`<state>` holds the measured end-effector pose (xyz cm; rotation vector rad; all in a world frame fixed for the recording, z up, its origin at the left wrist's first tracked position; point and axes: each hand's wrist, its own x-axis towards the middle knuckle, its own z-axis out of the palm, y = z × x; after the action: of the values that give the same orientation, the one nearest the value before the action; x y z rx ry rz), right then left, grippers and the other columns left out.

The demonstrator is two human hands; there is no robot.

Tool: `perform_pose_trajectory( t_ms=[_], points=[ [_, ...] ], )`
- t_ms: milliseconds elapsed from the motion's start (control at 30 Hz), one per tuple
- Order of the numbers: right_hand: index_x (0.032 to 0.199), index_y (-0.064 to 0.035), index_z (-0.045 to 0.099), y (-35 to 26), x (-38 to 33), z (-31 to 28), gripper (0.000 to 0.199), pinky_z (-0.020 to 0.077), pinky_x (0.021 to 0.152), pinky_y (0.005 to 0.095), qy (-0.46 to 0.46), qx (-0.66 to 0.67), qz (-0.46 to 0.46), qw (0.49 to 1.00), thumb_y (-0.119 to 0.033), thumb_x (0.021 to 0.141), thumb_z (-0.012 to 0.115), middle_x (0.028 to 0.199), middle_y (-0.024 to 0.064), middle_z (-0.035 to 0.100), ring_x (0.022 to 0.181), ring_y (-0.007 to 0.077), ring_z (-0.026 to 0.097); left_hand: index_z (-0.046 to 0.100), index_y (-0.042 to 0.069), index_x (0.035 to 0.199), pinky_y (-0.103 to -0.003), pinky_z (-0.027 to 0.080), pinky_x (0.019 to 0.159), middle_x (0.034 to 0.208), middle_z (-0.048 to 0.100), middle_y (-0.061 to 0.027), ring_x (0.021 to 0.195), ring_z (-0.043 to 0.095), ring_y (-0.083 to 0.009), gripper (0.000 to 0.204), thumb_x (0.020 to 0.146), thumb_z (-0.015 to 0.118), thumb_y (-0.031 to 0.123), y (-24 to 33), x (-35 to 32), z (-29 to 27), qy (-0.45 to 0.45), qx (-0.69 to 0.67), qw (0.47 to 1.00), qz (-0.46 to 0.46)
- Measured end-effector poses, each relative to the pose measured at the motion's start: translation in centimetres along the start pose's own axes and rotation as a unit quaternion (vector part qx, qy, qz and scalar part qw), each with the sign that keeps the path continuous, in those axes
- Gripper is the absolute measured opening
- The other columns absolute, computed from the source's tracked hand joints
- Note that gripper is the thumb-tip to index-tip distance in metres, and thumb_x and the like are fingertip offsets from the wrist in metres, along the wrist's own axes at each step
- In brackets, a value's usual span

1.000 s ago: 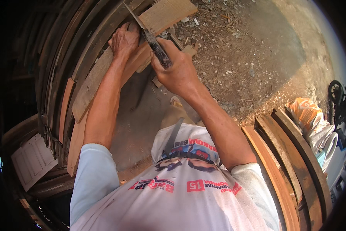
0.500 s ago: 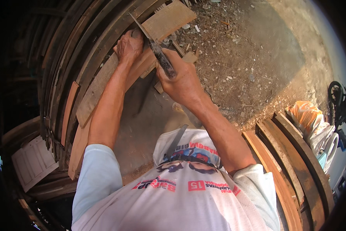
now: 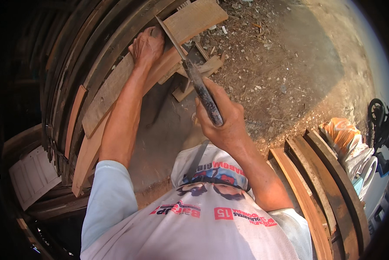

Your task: The person uses a hand saw to cut a wooden plank placed on a workbench. They hold the plank with one hand and saw with the other, completing the cut and separating the piece. The person then picks up the cut piece and briefly aligns it with another plank.

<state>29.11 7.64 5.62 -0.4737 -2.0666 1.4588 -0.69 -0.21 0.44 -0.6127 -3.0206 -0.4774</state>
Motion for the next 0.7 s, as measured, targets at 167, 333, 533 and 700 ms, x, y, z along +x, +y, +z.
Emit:
perform_pose_trajectory(
  t_ms=[167, 333, 533, 700],
  points=[
    [0.129, -0.001, 0.064, 0.8, 7.0, 3.6, 0.036, 0.0576, 0.074, 0.0437, -0.035, 0.014, 0.015, 0.999, -0.015, 0.096, 0.07, 0.091, 0.0262, 0.072, 0.087, 0.0442, 0.074, 0.067, 0.011, 0.139, -0.051, 0.035, 0.114, 0.137, 0.068, -0.0175, 0.132, 0.058, -0.0387, 0.063, 0.097, 0.057, 0.057, 0.5, 0.4, 0.4, -0.007, 0.005, 1.0, -0.018],
    [0.129, -0.0007, 0.063, -0.8, 0.4, -0.3, 0.037, 0.0569, 0.073, 0.0475, -0.013, 0.022, 0.002, 1.0, -0.012, 0.095, 0.069, 0.091, 0.0266, 0.072, 0.088, 0.0453, 0.073, 0.066, 0.014, 0.142, -0.053, 0.039, 0.114, 0.137, 0.069, -0.0197, 0.132, 0.061, -0.0404, 0.064, 0.098, 0.054, 0.059, -0.8, 0.0, 0.9, 0.027, 0.026, 0.999, 0.01],
    [0.129, -0.0008, 0.063, 1.6, 8.3, 4.5, 0.037, 0.0577, 0.071, 0.0462, -0.043, 0.001, 0.007, 0.999, -0.011, 0.094, 0.071, 0.091, 0.0267, 0.072, 0.084, 0.0437, 0.073, 0.066, 0.014, 0.14, -0.052, 0.035, 0.114, 0.139, 0.067, -0.0175, 0.132, 0.059, -0.0378, 0.062, 0.096, 0.058, 0.056, 0.3, 0.7, 0.6, -0.017, 0.008, 1.0, -0.014],
    [0.131, -0.0022, 0.063, -1.1, 0.4, -0.3, 0.038, 0.0595, 0.072, 0.0425, -0.021, 0.026, 0.019, 0.999, -0.009, 0.095, 0.073, 0.089, 0.0254, 0.072, 0.088, 0.031, 0.079, 0.065, 0.013, 0.142, -0.05, 0.035, 0.115, 0.142, 0.066, -0.0173, 0.134, 0.058, -0.0365, 0.063, 0.096, 0.058, 0.056, -0.2, 0.0, 0.6, -0.002, 0.016, 1.0, -0.004]
  ],
)
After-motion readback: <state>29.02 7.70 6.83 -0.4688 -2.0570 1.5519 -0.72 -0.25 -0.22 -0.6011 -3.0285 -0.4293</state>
